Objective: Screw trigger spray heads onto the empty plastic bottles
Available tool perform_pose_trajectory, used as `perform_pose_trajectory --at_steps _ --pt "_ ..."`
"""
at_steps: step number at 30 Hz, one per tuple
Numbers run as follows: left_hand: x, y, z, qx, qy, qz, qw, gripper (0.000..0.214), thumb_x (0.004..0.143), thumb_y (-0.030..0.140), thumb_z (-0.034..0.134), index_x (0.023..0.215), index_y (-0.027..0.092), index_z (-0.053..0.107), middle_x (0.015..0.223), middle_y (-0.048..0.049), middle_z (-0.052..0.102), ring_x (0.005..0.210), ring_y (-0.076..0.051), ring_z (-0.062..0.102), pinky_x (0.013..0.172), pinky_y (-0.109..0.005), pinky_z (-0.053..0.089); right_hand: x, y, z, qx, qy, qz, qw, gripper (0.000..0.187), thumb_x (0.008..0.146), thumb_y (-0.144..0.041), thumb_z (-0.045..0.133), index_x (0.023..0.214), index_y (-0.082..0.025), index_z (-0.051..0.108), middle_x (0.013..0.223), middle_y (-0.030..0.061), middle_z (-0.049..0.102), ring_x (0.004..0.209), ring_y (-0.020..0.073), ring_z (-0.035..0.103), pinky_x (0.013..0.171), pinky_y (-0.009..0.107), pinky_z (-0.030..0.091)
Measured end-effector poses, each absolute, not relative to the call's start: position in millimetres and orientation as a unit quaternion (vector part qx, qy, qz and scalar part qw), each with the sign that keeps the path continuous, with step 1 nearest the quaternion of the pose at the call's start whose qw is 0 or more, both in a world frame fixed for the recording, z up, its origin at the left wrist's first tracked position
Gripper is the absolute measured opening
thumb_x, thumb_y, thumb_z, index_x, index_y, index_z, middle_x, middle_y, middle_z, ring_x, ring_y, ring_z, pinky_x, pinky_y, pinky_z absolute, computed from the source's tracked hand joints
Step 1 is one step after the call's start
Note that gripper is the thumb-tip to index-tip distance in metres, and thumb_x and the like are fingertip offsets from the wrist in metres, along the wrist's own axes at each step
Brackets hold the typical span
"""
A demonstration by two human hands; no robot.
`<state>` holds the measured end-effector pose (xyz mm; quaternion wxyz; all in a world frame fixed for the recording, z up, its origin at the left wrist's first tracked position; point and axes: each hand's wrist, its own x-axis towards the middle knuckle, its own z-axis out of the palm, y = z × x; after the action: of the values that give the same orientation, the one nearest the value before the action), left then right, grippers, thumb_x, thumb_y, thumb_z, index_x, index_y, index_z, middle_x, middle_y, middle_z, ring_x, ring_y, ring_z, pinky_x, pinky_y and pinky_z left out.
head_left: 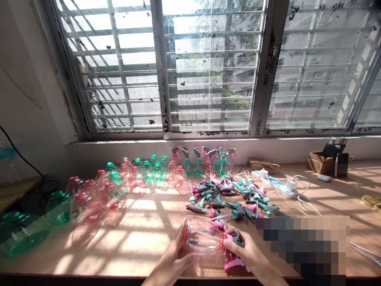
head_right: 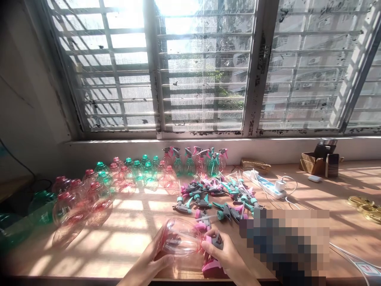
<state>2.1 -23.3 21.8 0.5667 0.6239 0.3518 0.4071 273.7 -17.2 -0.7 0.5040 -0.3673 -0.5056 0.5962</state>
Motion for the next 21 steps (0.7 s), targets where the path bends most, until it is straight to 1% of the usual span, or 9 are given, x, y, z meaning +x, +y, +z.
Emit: perform_pose_trajectory --at_steps 2,6,9,11,13,15,17,19,21 --pt "1.3 -21.5 19.9 0.63 0.343 0.401 0.57 0.089 0.088 0.045 0.075 0.16 0.037 0.023 0.165 -0.0064 0.035 0.148 -0.036 0.034 0.124 -0.051 0.025 273.7 -16.9 0.2 -0.373 -0.508 0.595 0.498 0.053 0.073 -0.06 0.084 0.092 -0.017 0.061 0.069 0.0047 0.075 0.058 0.0229 0.073 0.058 0.034 0.059" --pt "2.3 -17.9 12.3 0.627 0.306 0.413 0.585 0.095 0.088 0.046 0.075 0.159 0.043 0.014 0.167 -0.0054 0.031 0.144 -0.035 0.04 0.118 -0.052 0.034 275.0 -15.7 -0.7 -0.385 -0.51 0.591 0.491 0.052 0.074 -0.062 0.083 0.089 -0.016 0.061 0.069 0.0056 0.075 0.057 0.0214 0.071 0.057 0.033 0.058" --pt "4.1 -19.5 13.0 0.621 0.302 0.429 0.583 0.104 0.084 0.044 0.08 0.159 0.044 0.008 0.164 -0.0063 0.036 0.135 -0.034 0.05 0.116 -0.051 0.037 276.7 -15.8 -3.7 -0.403 -0.523 0.56 0.5 0.052 0.075 -0.062 0.083 0.091 -0.016 0.063 0.07 0.0039 0.074 0.063 0.0215 0.071 0.062 0.033 0.058" --pt "4.1 -22.4 17.1 0.612 0.316 0.427 0.586 0.111 0.079 0.041 0.085 0.16 0.042 0.01 0.162 -0.0073 0.039 0.134 -0.035 0.05 0.115 -0.05 0.038 277.3 -15.8 -5.2 -0.418 -0.532 0.537 0.504 0.051 0.075 -0.061 0.083 0.092 -0.016 0.065 0.069 0.0021 0.072 0.065 0.022 0.071 0.063 0.033 0.058" --pt "3.4 -25.4 21.5 0.603 0.328 0.419 0.595 0.108 0.079 0.042 0.085 0.16 0.04 0.015 0.158 -0.0098 0.043 0.135 -0.035 0.049 0.114 -0.047 0.04 277.1 -15.4 -5.7 -0.419 -0.529 0.539 0.504 0.051 0.074 -0.06 0.084 0.092 -0.016 0.066 0.068 0.0009 0.07 0.065 0.0223 0.071 0.063 0.033 0.058" --pt "2.7 -27.2 24.2 0.6 0.334 0.408 0.601 0.104 0.081 0.042 0.083 0.161 0.037 0.016 0.147 -0.0117 0.054 0.133 -0.035 0.051 0.111 -0.046 0.042 276.2 -14.6 -4.9 -0.401 -0.52 0.562 0.503 0.052 0.073 -0.061 0.084 0.093 -0.017 0.064 0.068 0.0017 0.072 0.061 0.0218 0.07 0.061 0.034 0.058" --pt "3.1 -27.4 24.2 0.607 0.335 0.402 0.599 0.106 0.082 0.04 0.083 0.161 0.038 0.013 0.133 -0.0105 0.062 0.124 -0.032 0.058 0.106 -0.045 0.046 275.2 -13.9 -3.6 -0.38 -0.513 0.584 0.501 0.052 0.074 -0.061 0.083 0.092 -0.017 0.063 0.068 0.0038 0.074 0.059 0.0216 0.071 0.06 0.035 0.058" --pt "4.4 -26.4 22.1 0.612 0.325 0.409 0.594 0.105 0.083 0.041 0.081 0.161 0.04 0.01 0.134 -0.0099 0.061 0.117 -0.03 0.061 0.102 -0.044 0.049 274.5 -13.6 -2.4 -0.372 -0.51 0.591 0.502 0.051 0.074 -0.06 0.083 0.091 -0.017 0.062 0.068 0.0051 0.075 0.059 0.0218 0.071 0.061 0.035 0.059" --pt "5.6 -24.9 19.1 0.612 0.312 0.417 0.595 0.104 0.084 0.043 0.08 0.16 0.042 0.009 0.143 -0.0096 0.056 0.123 -0.031 0.058 0.104 -0.045 0.048 274.1 -13.5 -1.9 -0.37 -0.506 0.594 0.504 0.051 0.074 -0.059 0.084 0.092 -0.016 0.062 0.068 0.0051 0.075 0.06 0.0225 0.071 0.061 0.036 0.06"
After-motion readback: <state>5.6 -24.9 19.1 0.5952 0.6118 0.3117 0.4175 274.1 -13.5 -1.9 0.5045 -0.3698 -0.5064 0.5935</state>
